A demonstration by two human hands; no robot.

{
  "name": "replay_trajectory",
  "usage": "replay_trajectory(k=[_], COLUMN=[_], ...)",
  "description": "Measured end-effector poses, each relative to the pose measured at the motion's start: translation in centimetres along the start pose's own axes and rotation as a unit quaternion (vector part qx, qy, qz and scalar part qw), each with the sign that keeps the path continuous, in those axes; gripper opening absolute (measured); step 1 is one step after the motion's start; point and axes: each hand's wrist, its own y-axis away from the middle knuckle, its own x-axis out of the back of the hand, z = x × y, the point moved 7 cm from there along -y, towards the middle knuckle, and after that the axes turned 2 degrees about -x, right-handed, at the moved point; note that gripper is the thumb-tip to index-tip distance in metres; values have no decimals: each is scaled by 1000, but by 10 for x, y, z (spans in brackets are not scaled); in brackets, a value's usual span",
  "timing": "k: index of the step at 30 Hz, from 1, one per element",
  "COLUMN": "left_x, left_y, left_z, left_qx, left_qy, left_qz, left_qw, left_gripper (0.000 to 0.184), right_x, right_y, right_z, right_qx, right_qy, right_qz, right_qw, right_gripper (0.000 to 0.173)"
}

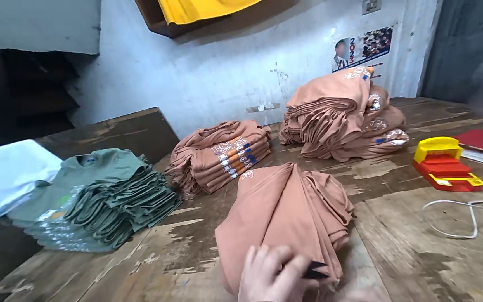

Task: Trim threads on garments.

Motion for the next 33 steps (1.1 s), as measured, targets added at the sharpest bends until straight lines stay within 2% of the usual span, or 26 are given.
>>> replay_trajectory(k=[1,2,3,4,6,8,9,10,11,13,15,16,18,20,23,26,28,33], left_x=[-4,-8,-6,6,52,83,84,77,63,30,5,-3,-9,-9,-9,-18,-21,-10], left_y=[-4,-7,-8,-9,-7,-2,-1,-1,-2,-2,0,2,8,13,16,12,10,9], left_z=[-9,-20,-34,-50,-85,-101,-98,-89,-77,-48,-26,-19,-14,-15,-12,-5,-3,-6], left_qx=[29,40,45,71,183,264,270,260,244,216,195,180,139,111,104,88,79,72], left_qy=[26,49,58,54,-18,-64,-61,-35,0,70,119,121,102,87,105,115,114,107], left_qz=[-50,-92,-98,-59,101,198,194,159,107,24,-22,-33,-39,-42,-48,-44,-35,-32], left_qw=[998,994,992,994,978,942,941,952,964,974,973,976,984,989,988,988,990,991], left_gripper=[33,30,18,13,16,22,27,32,40,49,43,36,19,15,16,19,17,16], right_x=[-5,-10,-12,-10,1,14,18,21,21,16,1,-5,-5,-1,-5,-14,-14,5], right_y=[-2,-7,-11,-14,-19,-16,-14,-15,-20,-33,-33,-30,-23,-18,-10,-7,-7,-9], right_z=[10,17,21,23,23,24,25,25,21,14,17,22,32,43,58,59,55,43], right_qx=[-30,-47,-49,-42,-57,-83,-93,-96,-89,-58,-16,-2,-18,-101,-232,-266,-249,-133], right_qy=[3,1,-7,-27,-54,-31,-15,-10,-22,-50,-4,12,-38,-163,-334,-408,-397,-267], right_qz=[-18,-42,-62,-75,-169,-325,-376,-389,-363,-244,-152,-112,-50,-31,-10,6,2,-70], right_qw=[999,998,997,996,983,942,922,916,927,967,988,994,998,981,913,873,883,952], right_gripper=[31,36,31,19,4,11,21,30,34,31,31,24,9,9,7,6,6,8])
